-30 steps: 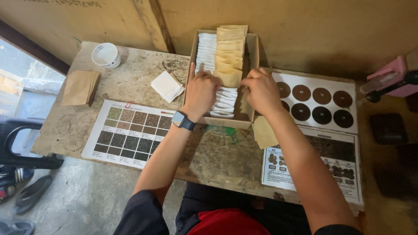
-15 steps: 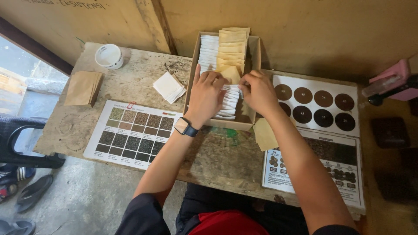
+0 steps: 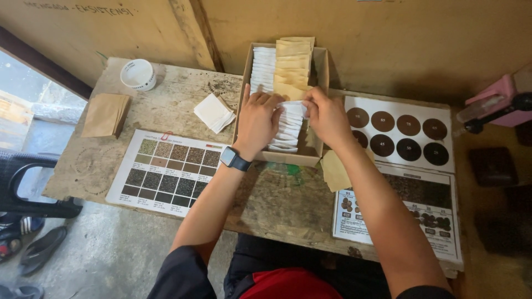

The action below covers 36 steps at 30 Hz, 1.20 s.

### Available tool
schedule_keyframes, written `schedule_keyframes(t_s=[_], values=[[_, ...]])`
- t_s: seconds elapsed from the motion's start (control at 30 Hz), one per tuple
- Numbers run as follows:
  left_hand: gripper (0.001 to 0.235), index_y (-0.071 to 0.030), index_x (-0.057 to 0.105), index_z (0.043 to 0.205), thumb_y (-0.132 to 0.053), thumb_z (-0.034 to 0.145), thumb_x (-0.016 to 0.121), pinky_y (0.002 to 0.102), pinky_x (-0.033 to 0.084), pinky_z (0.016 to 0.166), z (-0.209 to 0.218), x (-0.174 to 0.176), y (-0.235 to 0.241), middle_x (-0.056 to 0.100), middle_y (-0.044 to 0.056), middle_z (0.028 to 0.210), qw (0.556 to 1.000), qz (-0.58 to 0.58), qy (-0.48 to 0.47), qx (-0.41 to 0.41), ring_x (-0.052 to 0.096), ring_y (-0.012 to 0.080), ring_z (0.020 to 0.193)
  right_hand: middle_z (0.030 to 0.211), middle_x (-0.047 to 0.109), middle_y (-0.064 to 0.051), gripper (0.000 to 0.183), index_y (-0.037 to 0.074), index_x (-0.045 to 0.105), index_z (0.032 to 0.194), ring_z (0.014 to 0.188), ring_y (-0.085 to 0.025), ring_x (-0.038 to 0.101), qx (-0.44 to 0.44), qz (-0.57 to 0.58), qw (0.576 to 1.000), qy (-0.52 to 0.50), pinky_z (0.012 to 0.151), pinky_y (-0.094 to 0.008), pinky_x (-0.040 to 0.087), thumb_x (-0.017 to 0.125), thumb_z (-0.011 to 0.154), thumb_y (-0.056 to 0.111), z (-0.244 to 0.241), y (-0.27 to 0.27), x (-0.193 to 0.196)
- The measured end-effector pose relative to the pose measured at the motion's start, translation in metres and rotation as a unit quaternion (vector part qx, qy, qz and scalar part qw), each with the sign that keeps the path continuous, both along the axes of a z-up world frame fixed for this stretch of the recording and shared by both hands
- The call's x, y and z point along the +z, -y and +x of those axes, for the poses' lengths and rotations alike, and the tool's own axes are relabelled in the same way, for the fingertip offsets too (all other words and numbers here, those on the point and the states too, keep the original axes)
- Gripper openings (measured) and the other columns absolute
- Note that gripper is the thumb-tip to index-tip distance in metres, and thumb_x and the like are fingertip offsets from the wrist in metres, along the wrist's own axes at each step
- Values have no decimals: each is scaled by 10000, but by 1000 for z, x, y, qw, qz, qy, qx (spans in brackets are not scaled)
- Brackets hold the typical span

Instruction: The person sorts small packets of coffee by picking them one at a time from a large wooden box and placing them into smaller paper envelopes, occasionally writing on the envelopes.

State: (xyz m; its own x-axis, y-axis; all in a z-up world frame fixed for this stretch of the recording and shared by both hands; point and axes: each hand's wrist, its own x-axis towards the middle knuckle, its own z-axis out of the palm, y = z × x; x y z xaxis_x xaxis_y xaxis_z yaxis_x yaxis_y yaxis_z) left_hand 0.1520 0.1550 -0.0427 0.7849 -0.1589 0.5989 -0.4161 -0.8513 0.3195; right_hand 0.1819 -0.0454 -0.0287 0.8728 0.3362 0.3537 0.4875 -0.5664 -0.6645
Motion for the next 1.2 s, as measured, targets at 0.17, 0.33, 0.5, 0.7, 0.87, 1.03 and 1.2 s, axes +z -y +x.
schedule_keyframes(t_s=[0.17,0.33,0.5,0.7,0.87,1.03,1.2], values=[[391,-118,691,1210,-264,866,808,592,330,1170,4,2,4,732,94,982,992,-123,17,-5,694,356,1034,693,721,-80,52,111,616,1076,751,-350,732,-10,45,999,26,706,-449,562,579,1093,144,-3,7,11],[462,-99,615,1284,-246,885,796,578,381,1140,6,16,16,688,97,1083,985,-165,58,10,663,359,1090,719,725,-107,64,91,624,1111,762,-358,738,-60,65,989,116,700,-450,572,572,1113,129,-13,31,35],[494,-77,710,1148,-200,705,891,604,393,1109,32,-4,41,660,130,1106,997,6,73,-18,638,387,1120,796,742,-116,44,19,596,1123,776,-342,752,-132,73,978,147,653,-391,587,577,1143,52,-35,71,50],[706,-50,628,1203,-314,610,906,647,260,1171,47,4,75,598,200,1228,984,166,-49,41,505,415,1258,886,717,-222,39,-44,562,1108,786,-311,753,-164,144,971,95,608,-330,587,544,1140,-30,-74,100,45],[877,-18,518,1357,-349,628,876,723,147,1186,50,0,92,531,262,1360,962,234,-92,108,421,484,1351,834,716,-207,51,-21,574,1090,756,-298,748,-198,162,964,70,600,-311,583,558,1137,-13,-100,111,39],[526,1,585,1298,-210,834,711,760,219,1133,52,-12,100,580,294,1254,960,228,-4,164,483,536,1260,839,704,-239,40,-46,572,1098,761,-313,748,-207,197,957,51,609,-332,591,543,1125,-42,-109,120,30],[840,-70,483,1482,-239,742,841,651,133,1233,31,28,100,506,244,1507,952,227,-137,154,357,443,1474,819,689,-253,57,-63,554,1109,739,-316,740,-193,236,952,12,618,-310,594,512,1130,-31,-118,126,33]])
